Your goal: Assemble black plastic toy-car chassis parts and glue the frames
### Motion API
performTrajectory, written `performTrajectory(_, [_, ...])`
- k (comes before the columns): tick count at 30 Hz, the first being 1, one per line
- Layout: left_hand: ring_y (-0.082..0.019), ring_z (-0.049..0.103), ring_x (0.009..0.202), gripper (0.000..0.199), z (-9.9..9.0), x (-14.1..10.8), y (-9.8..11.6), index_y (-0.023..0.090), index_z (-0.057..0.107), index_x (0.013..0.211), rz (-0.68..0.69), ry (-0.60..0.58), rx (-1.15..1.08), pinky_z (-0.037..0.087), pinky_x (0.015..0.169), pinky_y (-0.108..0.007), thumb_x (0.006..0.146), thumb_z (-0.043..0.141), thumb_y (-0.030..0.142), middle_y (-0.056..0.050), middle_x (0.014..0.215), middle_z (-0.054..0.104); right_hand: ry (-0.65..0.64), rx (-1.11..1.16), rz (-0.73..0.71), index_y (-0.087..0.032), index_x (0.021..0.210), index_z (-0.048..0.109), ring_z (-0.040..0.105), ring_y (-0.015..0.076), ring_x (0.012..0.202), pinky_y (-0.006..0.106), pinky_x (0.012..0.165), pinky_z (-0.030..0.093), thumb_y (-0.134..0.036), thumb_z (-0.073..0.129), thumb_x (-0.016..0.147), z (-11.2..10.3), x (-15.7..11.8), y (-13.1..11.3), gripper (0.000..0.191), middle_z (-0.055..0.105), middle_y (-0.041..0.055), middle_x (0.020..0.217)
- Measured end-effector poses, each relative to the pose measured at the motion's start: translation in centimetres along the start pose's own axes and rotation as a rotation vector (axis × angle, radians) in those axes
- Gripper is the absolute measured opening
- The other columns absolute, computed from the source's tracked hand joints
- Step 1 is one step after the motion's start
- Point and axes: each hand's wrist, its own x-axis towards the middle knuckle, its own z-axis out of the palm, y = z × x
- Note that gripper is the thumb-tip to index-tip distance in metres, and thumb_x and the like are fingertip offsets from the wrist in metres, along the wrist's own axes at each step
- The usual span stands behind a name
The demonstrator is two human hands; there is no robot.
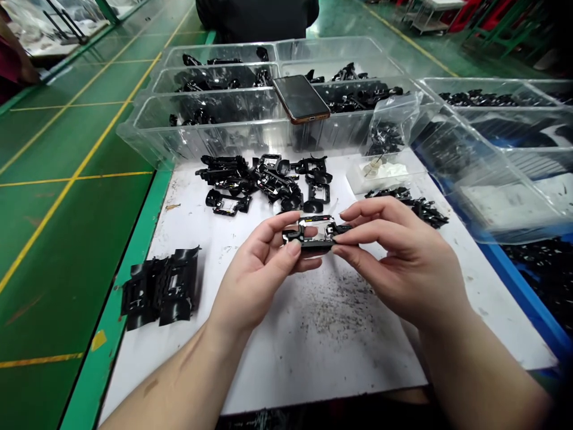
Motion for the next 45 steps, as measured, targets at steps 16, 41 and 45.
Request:
performTrajectory(16, [-0.016, 0.081, 0.104, 0.028, 0.10, 0.37, -0.11, 0.023, 0.074, 0.127, 0.000, 0.026, -0.008, 0.073, 0.093, -0.030, 0.100, 0.079, 0.019, -0.005, 0.120, 0.080, -0.059, -0.040, 0.049, -0.025, 0.098, 0.078, 0.072, 0.0228, 0.115, 0.039, 0.093, 0.059, -0.019, 0.078, 0.094, 0.05, -0.04, -0.03, 0.008, 0.071, 0.0073, 0.122])
performTrajectory(41, [-0.024, 0.081, 0.114, 0.048, -0.23, 0.07, 0.71, 0.026, 0.069, 0.137, -0.104, -0.140, -0.077, 0.071, 0.094, -0.033, 0.093, 0.088, 0.028, -0.006, 0.132, 0.078, -0.070, 0.165, 0.003, -0.026, 0.108, 0.074, 0.073, 0.0221, 0.113, 0.041, 0.098, 0.061, -0.016, 0.079, 0.093, 0.35, 0.06, 0.25, 0.019, 0.076, 0.0057, 0.119])
performTrajectory(45, [-0.020, 0.073, 0.120, 0.048, -0.49, -0.23, 0.58, 0.031, 0.070, 0.138, 0.142, -0.109, 0.312, 0.063, 0.101, -0.029, 0.094, 0.086, 0.023, -0.004, 0.130, 0.075, -0.076, 0.382, 0.197, -0.029, 0.108, 0.077, 0.074, 0.0219, 0.111, 0.036, 0.091, 0.062, -0.020, 0.082, 0.093, 0.18, -0.15, -0.12, 0.018, 0.078, 0.0033, 0.118])
